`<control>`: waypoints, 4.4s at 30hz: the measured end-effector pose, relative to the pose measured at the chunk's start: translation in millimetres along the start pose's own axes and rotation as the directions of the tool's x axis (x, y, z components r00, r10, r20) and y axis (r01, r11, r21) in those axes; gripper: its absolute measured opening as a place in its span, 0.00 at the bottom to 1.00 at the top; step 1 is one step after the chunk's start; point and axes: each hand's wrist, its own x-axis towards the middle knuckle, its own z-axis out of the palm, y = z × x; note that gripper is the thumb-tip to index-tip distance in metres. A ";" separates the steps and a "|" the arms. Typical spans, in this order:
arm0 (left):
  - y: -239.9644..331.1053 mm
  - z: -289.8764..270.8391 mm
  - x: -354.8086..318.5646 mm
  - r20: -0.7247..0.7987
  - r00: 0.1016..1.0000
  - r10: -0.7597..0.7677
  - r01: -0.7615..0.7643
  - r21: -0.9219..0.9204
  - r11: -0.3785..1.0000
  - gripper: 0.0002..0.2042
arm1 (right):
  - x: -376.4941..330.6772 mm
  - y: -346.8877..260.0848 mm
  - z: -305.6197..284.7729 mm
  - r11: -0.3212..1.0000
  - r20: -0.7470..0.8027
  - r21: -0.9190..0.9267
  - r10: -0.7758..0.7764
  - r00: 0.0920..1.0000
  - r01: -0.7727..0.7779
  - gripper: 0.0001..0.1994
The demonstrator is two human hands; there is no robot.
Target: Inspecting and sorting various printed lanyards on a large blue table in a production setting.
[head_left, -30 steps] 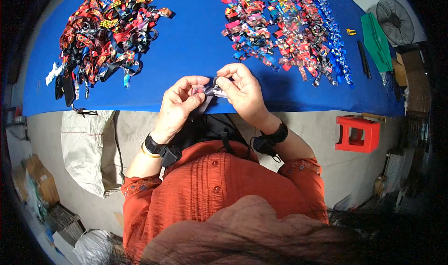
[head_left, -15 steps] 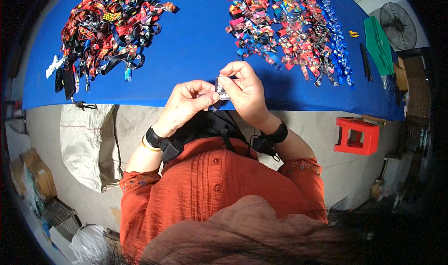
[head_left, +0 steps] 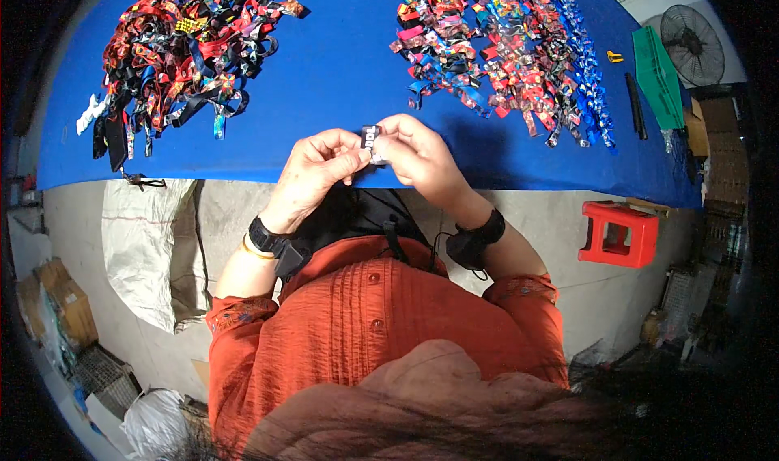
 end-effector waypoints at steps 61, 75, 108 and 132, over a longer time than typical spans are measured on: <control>-6.4 22.3 -10.9 -0.205 0.929 0.310 -0.296 0.097 0.950 0.13 | 2.6 -16.0 30.4 0.494 0.102 -0.707 -0.636 0.765 0.506 0.08; -8.4 12.3 -5.7 -0.253 0.936 0.244 -0.283 -0.131 0.950 0.09 | -1.3 -6.5 9.2 0.826 -0.147 -0.485 -0.401 0.904 0.287 0.07; -4.1 5.9 -3.4 -0.034 0.999 -0.020 0.021 0.015 1.000 0.07 | 21.7 -24.1 0.8 0.916 0.093 -0.401 0.008 0.996 0.030 0.06; -20.1 4.4 9.6 -0.264 0.964 0.021 -0.088 -0.245 0.966 0.07 | -6.0 17.3 -14.3 0.951 0.119 -0.290 0.143 0.983 -0.103 0.06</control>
